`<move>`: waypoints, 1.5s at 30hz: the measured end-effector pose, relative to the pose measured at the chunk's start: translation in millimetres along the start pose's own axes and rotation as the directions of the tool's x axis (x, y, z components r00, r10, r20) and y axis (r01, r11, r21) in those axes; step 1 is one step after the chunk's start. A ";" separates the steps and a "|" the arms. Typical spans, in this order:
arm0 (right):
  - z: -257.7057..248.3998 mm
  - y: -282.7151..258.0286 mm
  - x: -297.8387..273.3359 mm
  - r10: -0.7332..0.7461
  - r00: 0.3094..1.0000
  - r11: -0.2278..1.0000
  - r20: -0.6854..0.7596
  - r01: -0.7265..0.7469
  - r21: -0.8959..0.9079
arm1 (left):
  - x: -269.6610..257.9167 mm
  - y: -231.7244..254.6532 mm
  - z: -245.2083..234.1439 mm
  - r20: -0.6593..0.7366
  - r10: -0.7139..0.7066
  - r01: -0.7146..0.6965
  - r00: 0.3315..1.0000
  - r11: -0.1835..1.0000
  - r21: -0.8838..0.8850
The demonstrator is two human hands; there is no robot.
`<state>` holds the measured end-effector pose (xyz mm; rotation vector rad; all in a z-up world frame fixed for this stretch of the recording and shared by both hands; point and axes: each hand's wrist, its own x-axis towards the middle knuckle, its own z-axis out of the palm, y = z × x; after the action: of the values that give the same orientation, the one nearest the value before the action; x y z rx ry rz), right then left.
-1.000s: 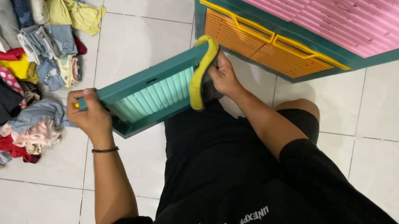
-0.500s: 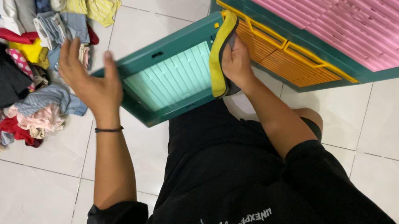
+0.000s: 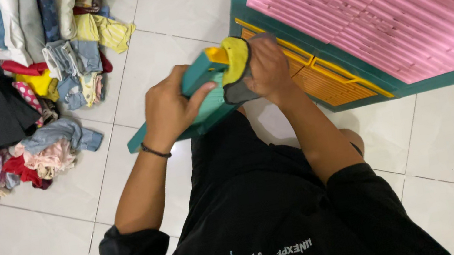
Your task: The person wipes a light-blue plastic drawer with a yellow cloth, then attaches it to a green plastic storage unit. They continue wiping the drawer and the unit's doors before closing them.
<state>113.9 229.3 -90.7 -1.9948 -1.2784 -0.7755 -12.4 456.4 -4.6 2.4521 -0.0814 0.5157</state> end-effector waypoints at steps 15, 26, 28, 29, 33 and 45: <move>-18.7 -27.6 16.9 0.168 0.984 0.986 0.064 -0.166 -0.032 | -16.3 -29.3 -4.1 -0.110 -0.143 0.114 0.983 0.965 -0.235; -11.3 -75.6 76.2 0.104 0.988 0.962 0.111 -0.128 0.243 | -19.0 -12.4 -14.6 -0.063 -0.089 0.079 0.994 0.986 -0.147; -1.3 -67.0 69.1 0.092 0.992 0.969 0.085 -0.109 0.223 | -19.8 -15.4 -17.0 -0.053 -0.095 0.085 0.994 0.984 -0.159; 2.7 -61.4 62.9 0.090 0.993 0.972 0.073 -0.104 0.212 | -20.6 -17.0 -17.1 -0.073 -0.104 0.091 0.992 0.983 -0.158; 11.4 -34.1 31.8 0.105 0.994 0.984 0.030 -0.108 0.140 | -27.9 -26.0 -18.6 -0.096 -0.189 0.168 0.977 0.966 -0.194; -3.9 -40.4 30.8 0.234 0.972 0.967 0.009 -0.233 0.101 | -11.7 -18.8 -11.7 -0.081 -0.097 0.089 0.992 0.991 -0.096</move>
<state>86.9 256.4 -57.0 -2.0149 -1.0352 -0.5880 -23.8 477.7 -11.2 2.3283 0.0435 0.5620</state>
